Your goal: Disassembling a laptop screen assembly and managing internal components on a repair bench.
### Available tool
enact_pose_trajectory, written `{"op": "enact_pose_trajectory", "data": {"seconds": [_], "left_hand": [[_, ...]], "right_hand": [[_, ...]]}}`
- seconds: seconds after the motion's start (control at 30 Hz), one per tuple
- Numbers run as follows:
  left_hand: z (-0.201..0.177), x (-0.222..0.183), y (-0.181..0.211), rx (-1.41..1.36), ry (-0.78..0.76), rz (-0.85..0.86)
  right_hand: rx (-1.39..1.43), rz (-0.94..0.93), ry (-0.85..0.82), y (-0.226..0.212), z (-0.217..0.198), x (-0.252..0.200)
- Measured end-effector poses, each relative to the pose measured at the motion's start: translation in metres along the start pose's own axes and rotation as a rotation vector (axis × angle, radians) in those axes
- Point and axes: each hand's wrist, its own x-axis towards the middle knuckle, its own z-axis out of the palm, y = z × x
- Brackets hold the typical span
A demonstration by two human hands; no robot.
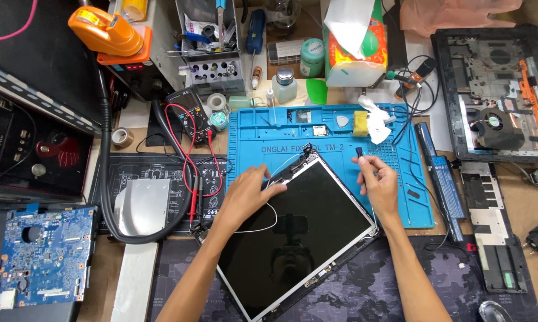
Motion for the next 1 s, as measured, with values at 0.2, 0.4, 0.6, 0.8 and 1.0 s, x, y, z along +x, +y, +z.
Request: {"op": "enact_pose_trajectory", "data": {"seconds": [0.2,0.4,0.6,0.8,1.0], "left_hand": [[0.022,0.000,-0.027,0.085,-0.017,-0.035],[0.053,0.017,-0.053,0.247,0.021,-0.044],[0.043,0.018,-0.055,0.068,-0.094,-0.112],[0.029,0.012,-0.047,-0.141,-0.102,-0.092],[0.024,0.005,-0.035,-0.327,-0.112,-0.146]], "right_hand": [[-0.030,0.146,-0.001,-0.017,-0.006,-0.028],[-0.077,0.337,-0.089,-0.046,-0.028,-0.098],[0.015,0.611,-0.146,-0.019,-0.055,-0.145],[0.088,0.925,-0.081,-0.075,-0.031,-0.159],[0.175,0.962,-0.100,-0.077,-0.025,-0.166]]}}
